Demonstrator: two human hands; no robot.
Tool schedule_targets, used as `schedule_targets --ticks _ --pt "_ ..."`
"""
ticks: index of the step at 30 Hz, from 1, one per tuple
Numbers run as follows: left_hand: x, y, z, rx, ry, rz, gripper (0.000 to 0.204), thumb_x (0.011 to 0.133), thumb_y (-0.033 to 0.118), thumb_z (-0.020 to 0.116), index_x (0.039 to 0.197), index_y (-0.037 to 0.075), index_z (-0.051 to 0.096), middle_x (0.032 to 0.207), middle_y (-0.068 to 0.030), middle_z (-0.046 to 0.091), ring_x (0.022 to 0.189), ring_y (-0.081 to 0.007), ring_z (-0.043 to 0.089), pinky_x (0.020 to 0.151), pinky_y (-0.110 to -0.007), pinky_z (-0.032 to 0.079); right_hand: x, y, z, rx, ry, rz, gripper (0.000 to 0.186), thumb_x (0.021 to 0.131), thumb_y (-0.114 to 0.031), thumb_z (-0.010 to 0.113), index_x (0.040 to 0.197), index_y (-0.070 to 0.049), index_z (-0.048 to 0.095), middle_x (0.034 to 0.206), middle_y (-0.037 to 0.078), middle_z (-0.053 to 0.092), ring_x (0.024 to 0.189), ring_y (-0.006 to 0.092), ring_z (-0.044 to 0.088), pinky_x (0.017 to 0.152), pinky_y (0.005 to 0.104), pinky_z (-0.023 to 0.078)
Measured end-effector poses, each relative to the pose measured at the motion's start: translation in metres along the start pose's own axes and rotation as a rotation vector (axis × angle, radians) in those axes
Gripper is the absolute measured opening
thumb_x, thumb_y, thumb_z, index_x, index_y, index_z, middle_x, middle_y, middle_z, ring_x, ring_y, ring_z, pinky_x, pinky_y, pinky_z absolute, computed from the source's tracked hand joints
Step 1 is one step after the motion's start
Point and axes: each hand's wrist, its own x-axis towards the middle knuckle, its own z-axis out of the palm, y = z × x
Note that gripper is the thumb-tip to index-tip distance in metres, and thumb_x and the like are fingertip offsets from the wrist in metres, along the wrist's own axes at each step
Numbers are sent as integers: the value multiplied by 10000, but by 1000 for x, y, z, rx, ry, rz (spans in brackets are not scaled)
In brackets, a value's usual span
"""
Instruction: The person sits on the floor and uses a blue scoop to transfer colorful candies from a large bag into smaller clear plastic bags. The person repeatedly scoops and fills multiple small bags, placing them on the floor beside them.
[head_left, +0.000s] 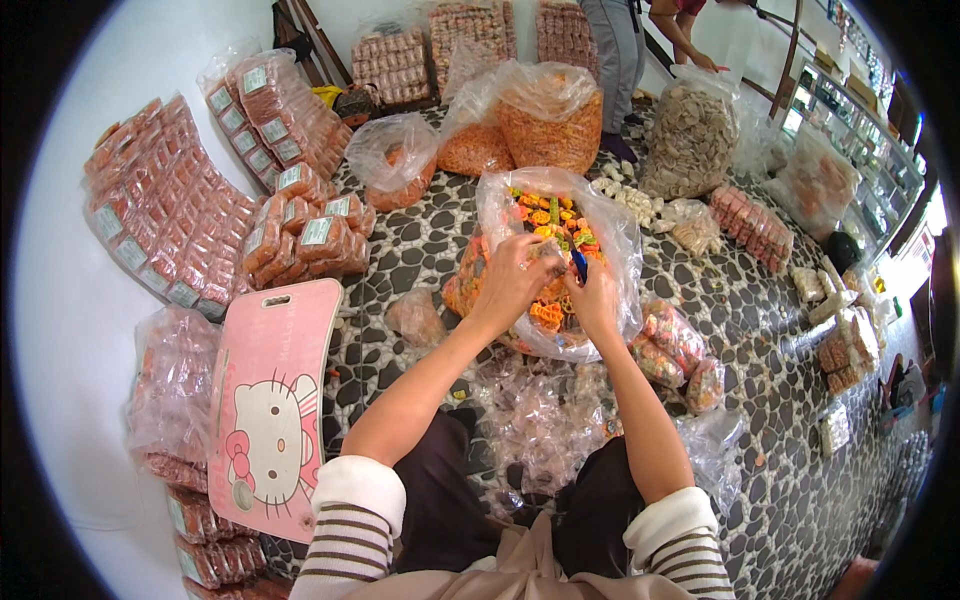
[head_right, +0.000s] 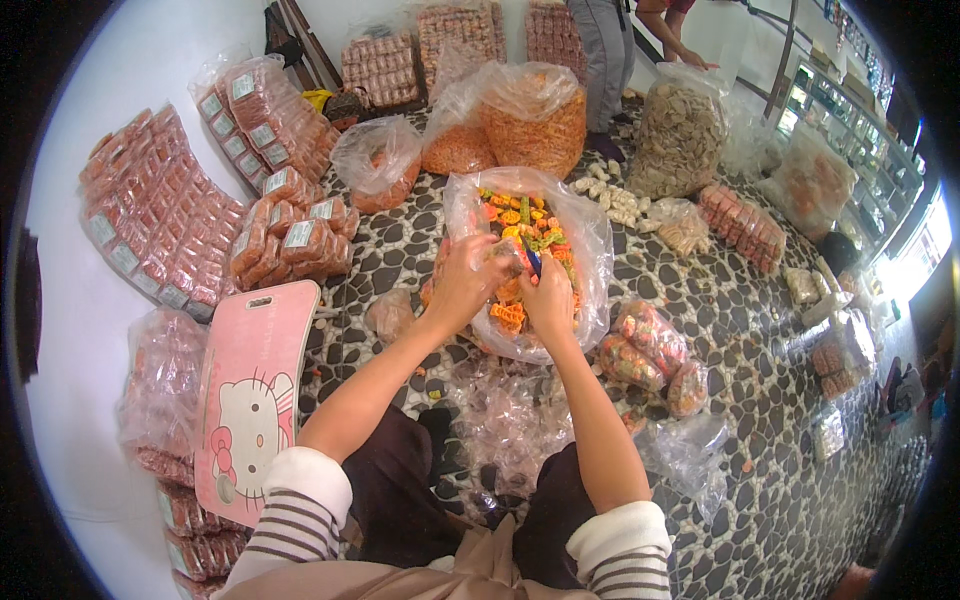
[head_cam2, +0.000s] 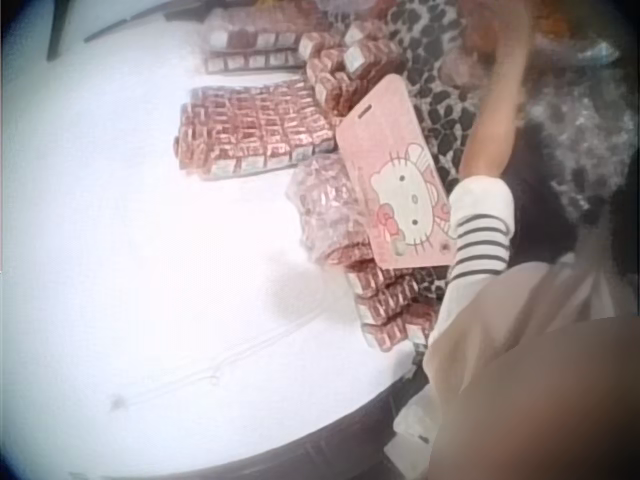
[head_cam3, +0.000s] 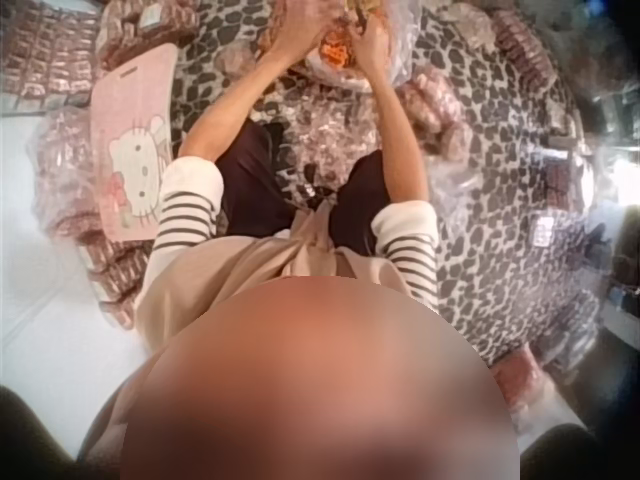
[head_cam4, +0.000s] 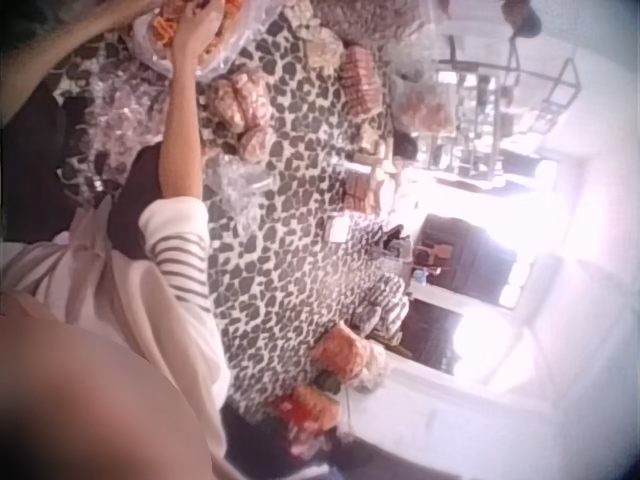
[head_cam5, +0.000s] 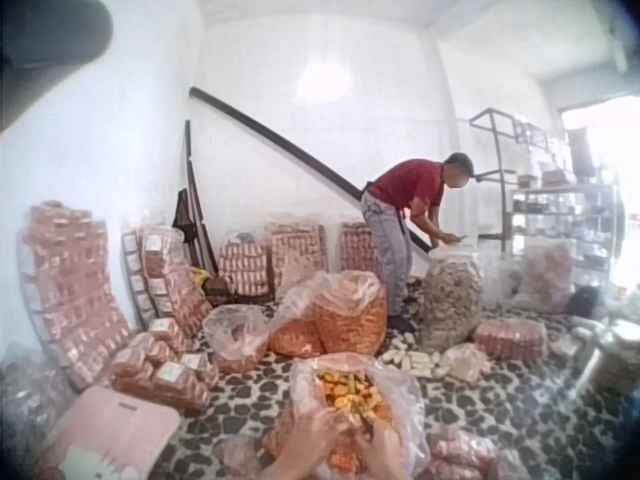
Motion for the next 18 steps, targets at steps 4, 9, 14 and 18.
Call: schedule_targets --ticks 4,9,14,18 --pt "2 0 -5 -31 -92 82 248 756 222 637 983 141 581 1060 -66 468 1043 -270 451 896 -460 353 -1 3 -3 -115 -2 -82 224 742 -113 598 874 32 491 802 197 567 802 345 543 670 422 429" --pt "5 -2 -15 76 -156 97 273 748 249 643 981 126 572 1011 -60 469 978 -247 466 851 -447 370 -5 -6 -8 -233 5 -183 209 739 -123 603 844 4 473 810 173 577 821 337 537 674 419 438" --pt "4 -7 -22 50 -170 154 317 745 205 646 1041 145 549 967 -70 465 938 -260 465 790 -357 427 -6 -12 -9 -242 46 -313 217 732 -88 607 880 15 487 806 181 570 825 339 531 680 421 441" --pt "-5 -8 -18 -63 -265 122 314 744 208 649 1042 144 569 1019 -62 456 975 -245 465 861 -382 380 -4 -8 -10 -172 -26 -323 208 741 -85 604 883 33 508 819 196 560 818 347 527 686 428 435"
